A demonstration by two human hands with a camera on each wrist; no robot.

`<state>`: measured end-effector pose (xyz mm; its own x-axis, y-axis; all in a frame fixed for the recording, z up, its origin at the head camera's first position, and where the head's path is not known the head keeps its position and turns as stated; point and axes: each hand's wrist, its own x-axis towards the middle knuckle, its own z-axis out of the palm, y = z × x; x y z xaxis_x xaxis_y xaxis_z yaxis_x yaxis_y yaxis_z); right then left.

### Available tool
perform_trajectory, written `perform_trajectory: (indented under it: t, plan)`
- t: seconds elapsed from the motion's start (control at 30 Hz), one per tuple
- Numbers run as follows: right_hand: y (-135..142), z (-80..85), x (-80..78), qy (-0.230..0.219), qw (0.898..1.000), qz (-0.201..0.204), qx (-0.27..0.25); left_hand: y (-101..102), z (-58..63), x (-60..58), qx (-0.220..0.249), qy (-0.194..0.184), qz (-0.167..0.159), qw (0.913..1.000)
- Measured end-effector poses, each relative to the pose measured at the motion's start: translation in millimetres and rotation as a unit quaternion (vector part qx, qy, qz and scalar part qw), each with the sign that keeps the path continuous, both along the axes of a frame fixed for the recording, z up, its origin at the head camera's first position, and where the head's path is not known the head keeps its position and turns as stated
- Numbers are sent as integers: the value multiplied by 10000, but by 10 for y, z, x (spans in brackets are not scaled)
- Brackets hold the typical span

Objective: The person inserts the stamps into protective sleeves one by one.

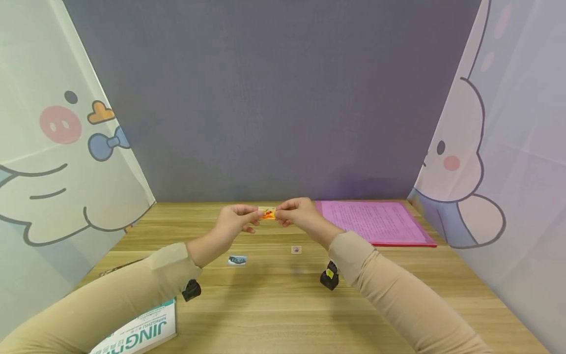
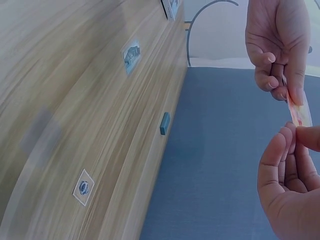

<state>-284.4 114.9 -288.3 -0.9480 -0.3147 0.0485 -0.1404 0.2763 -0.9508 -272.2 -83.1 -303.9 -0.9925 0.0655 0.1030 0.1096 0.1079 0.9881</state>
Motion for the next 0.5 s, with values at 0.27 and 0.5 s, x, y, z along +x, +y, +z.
perform_trajectory:
  t: [0.27, 0.5]
  plan:
    - [-21, 0, 9, -10, 9999, -31, -108, 20, -1, -9, 192, -173, 64, 9996]
    - [-24, -18, 2, -7, 9998, 149, -137, 42, 4, 11, 179, -212, 76, 9996]
